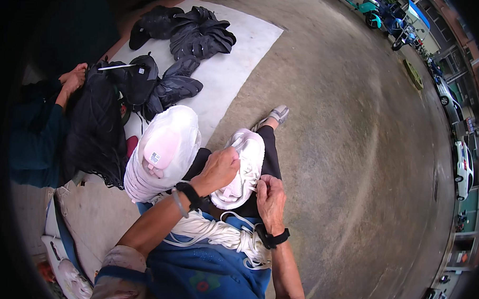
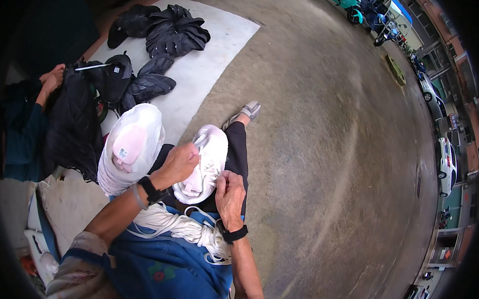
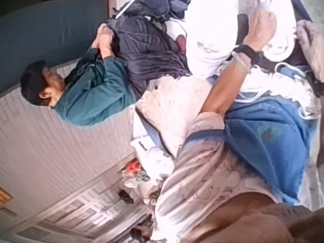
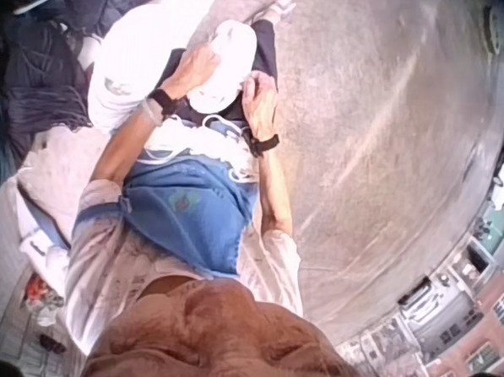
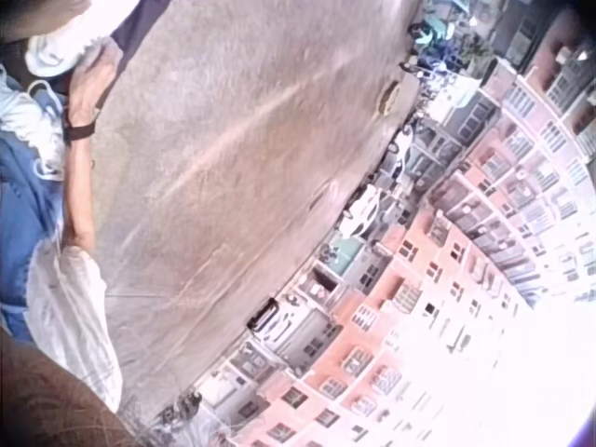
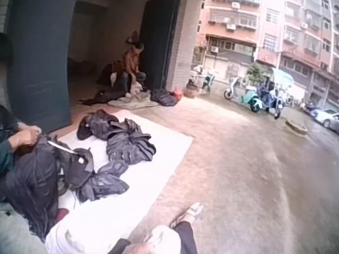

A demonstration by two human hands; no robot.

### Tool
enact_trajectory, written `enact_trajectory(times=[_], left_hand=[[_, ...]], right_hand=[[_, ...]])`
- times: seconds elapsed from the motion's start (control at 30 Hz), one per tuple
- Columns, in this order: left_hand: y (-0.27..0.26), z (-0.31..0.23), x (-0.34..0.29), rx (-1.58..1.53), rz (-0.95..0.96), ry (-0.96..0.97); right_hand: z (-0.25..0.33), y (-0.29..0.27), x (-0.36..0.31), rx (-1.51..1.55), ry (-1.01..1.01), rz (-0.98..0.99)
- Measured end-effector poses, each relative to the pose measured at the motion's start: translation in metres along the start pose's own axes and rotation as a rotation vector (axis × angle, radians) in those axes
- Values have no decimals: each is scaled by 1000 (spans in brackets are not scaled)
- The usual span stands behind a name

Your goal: The recorder is lacing a pair of white and pink athletic shoes while sitting outside.

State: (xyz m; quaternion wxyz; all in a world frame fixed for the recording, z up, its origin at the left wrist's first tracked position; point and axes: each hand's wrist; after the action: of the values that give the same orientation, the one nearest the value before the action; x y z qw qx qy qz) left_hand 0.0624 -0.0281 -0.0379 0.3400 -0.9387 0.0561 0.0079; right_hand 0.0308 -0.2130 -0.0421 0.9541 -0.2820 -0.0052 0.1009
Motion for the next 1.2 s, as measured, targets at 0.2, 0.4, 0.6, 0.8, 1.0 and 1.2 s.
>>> enact_trajectory(times=[0.2, 0.4, 0.6, 0.8, 1.0, 1.2], left_hand=[[6, 14, 35, 121, 147, -109], [0, 20, 14, 36, 14, 158], [-22, 16, -21, -158, 62, -161], [-27, -21, -73, -151, 388, 45], [-23, -20, -97, -174, 502, 5], [-25, -22, -99, -269, 386, -54]], right_hand=[[-1, 1, 21, -87, -56, -115], [-35, 27, 48, -81, 175, 50], [-32, 44, 43, 95, 263, 61], [-33, -2, 32, 864, 203, 129], [-1, -4, 18, 1579, 434, 317], [-25, 21, 10, 816, 85, 408]])
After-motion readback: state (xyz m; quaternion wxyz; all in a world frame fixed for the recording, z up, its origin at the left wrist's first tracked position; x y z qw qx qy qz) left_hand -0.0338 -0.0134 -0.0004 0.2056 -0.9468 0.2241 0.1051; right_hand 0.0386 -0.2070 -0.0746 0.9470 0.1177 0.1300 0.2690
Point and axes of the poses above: each hand's wrist, its own x-axis towards the middle knuckle, its own y-axis out of the palm, z = x × y, and after that the axes turned 11 degrees about z, right-handed
